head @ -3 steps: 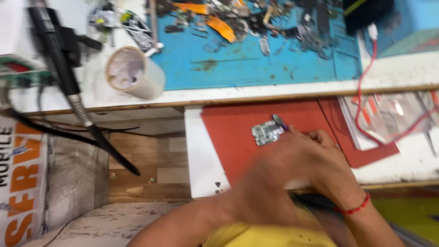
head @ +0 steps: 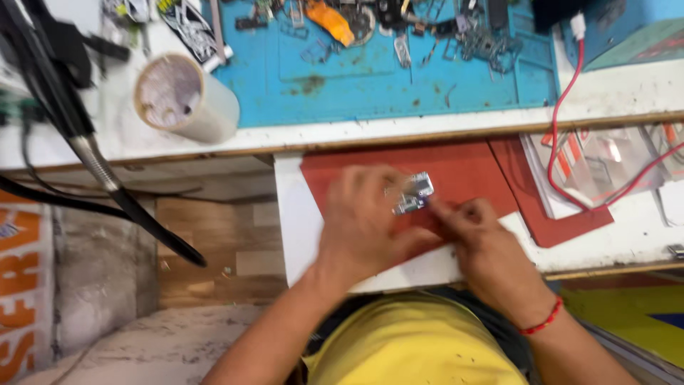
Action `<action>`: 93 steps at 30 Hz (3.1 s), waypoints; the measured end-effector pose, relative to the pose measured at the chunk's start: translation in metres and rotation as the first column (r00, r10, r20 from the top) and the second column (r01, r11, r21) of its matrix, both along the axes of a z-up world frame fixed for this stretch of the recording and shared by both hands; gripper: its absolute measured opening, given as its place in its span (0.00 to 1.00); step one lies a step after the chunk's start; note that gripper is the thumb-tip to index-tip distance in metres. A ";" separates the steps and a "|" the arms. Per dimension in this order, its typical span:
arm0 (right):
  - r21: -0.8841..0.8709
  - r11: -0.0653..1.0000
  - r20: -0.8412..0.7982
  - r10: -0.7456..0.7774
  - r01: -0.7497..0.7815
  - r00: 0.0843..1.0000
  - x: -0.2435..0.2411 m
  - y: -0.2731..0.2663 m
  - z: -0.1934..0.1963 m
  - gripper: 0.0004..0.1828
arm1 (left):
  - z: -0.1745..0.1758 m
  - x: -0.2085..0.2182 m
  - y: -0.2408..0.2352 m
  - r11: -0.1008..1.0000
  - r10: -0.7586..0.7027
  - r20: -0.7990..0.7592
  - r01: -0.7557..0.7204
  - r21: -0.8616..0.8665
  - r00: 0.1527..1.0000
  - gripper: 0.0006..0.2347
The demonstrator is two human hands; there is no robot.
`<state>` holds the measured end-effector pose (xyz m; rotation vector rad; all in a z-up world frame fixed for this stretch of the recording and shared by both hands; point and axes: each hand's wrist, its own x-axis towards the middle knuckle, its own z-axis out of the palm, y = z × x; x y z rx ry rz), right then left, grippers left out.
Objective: The person works on a small green circuit board placed on a red mat. They use a purple pen-like tool to point at and manipulate components on the board. Later, they use a black heat gun to apply hot air to the circuit board while holding it steady with their other hand.
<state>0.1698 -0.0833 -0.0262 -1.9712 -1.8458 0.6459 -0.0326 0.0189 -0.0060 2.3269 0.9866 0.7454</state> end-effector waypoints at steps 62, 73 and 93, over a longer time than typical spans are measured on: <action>-0.175 0.974 0.225 -0.103 0.144 0.969 -0.008 0.014 0.004 0.42 | -0.021 -0.007 0.018 0.991 0.110 -0.106 -0.118 -0.067 0.988 0.21; -0.191 0.979 0.157 0.101 -0.070 0.982 -0.011 0.010 0.017 0.41 | -0.023 -0.007 0.019 0.991 0.113 -0.109 -0.121 -0.063 0.988 0.21; -0.149 0.986 0.095 0.086 -0.071 0.992 -0.011 0.013 0.015 0.44 | -0.024 -0.010 0.022 0.990 0.109 -0.066 -0.114 -0.081 0.992 0.20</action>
